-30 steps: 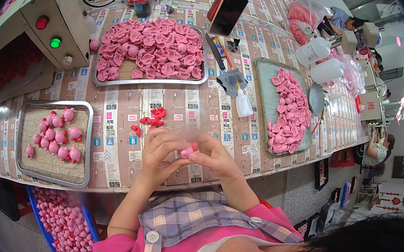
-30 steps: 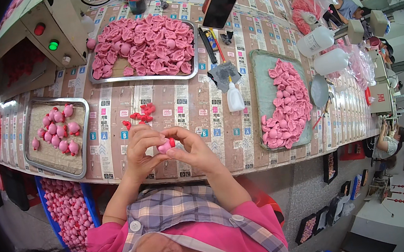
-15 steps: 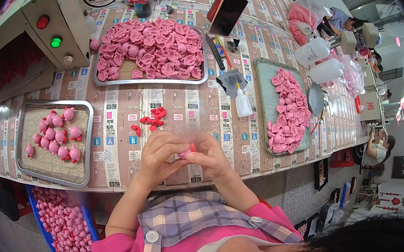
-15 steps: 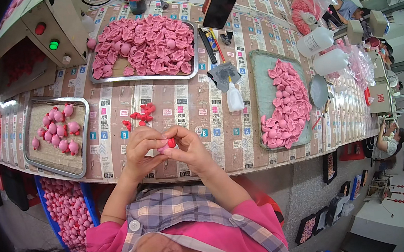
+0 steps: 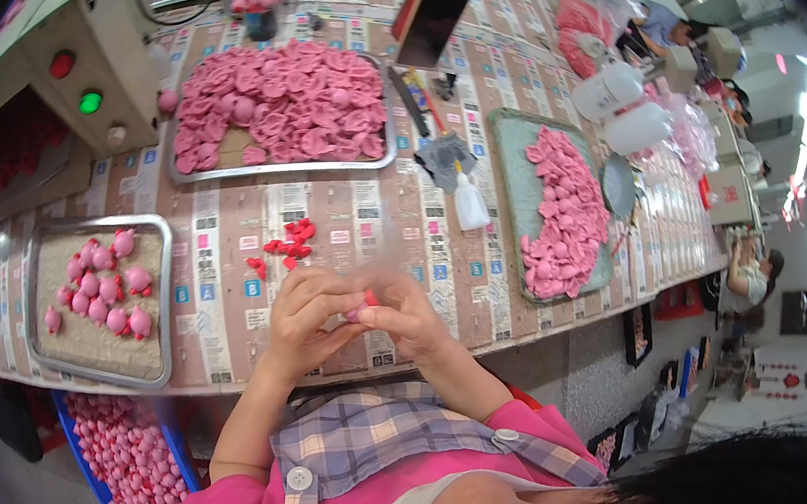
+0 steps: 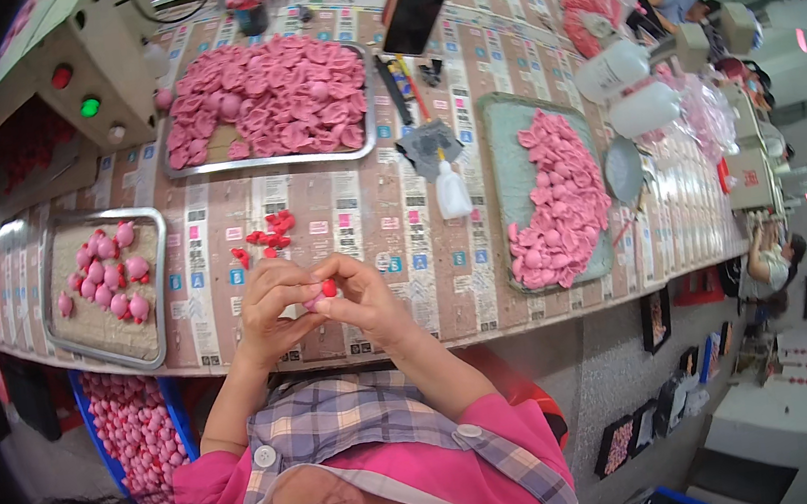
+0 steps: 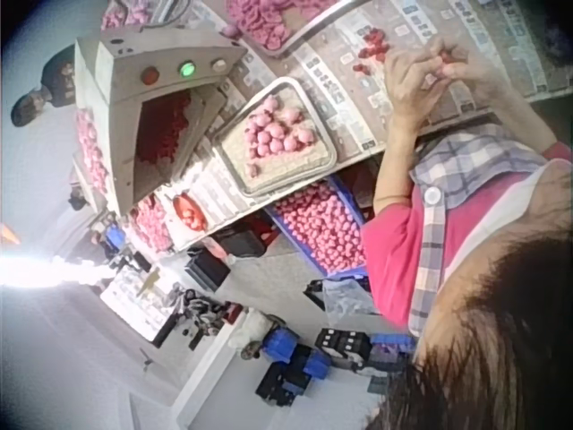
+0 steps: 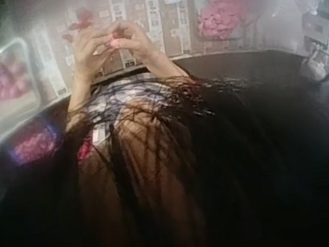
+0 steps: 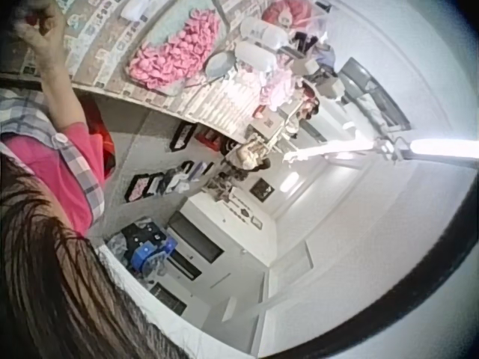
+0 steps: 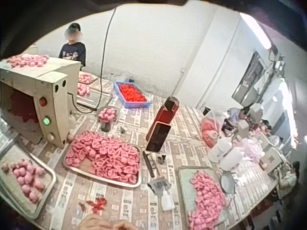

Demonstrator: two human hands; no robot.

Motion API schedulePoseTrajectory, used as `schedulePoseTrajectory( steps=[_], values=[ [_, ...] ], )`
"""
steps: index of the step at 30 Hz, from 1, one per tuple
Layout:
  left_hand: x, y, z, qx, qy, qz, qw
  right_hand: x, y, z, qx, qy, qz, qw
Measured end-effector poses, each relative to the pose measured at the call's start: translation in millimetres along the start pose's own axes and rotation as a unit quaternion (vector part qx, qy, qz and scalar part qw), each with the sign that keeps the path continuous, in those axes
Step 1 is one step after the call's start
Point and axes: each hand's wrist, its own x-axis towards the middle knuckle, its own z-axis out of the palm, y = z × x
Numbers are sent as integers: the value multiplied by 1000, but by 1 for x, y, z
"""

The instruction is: Gluing and assembling small pink plastic or clay components at a factory workstation.

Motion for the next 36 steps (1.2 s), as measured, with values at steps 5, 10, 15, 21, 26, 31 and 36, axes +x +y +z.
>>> schedulePoseTrajectory(
  steps=[5,10,15,21,26,31,36],
  values=[
    [3,-1,2,15,10,11,1000,2,4,-3,9,-12,-8,1000],
    [-1,-1,3,23,7,9,1000,2,6,-4,-9,-12,-11,1000],
    [0,0,5,27,1,2,1000,0,7,-5,-14,-7,-14,1000],
    [0,-2,7,24,-3,5,1000,0,7,-7,11,-12,-2,1000],
    [2,-1,7,28,-7,3,1000,-1,9,-9,18,-16,-5,1000],
    [1,-1,9,12,-17,-5,1000,-3,3,-5,29,8,-10,999],
    [-1,-3,6,19,-4,-10,1000,1,5,-5,22,-12,1,1000]
  ],
)
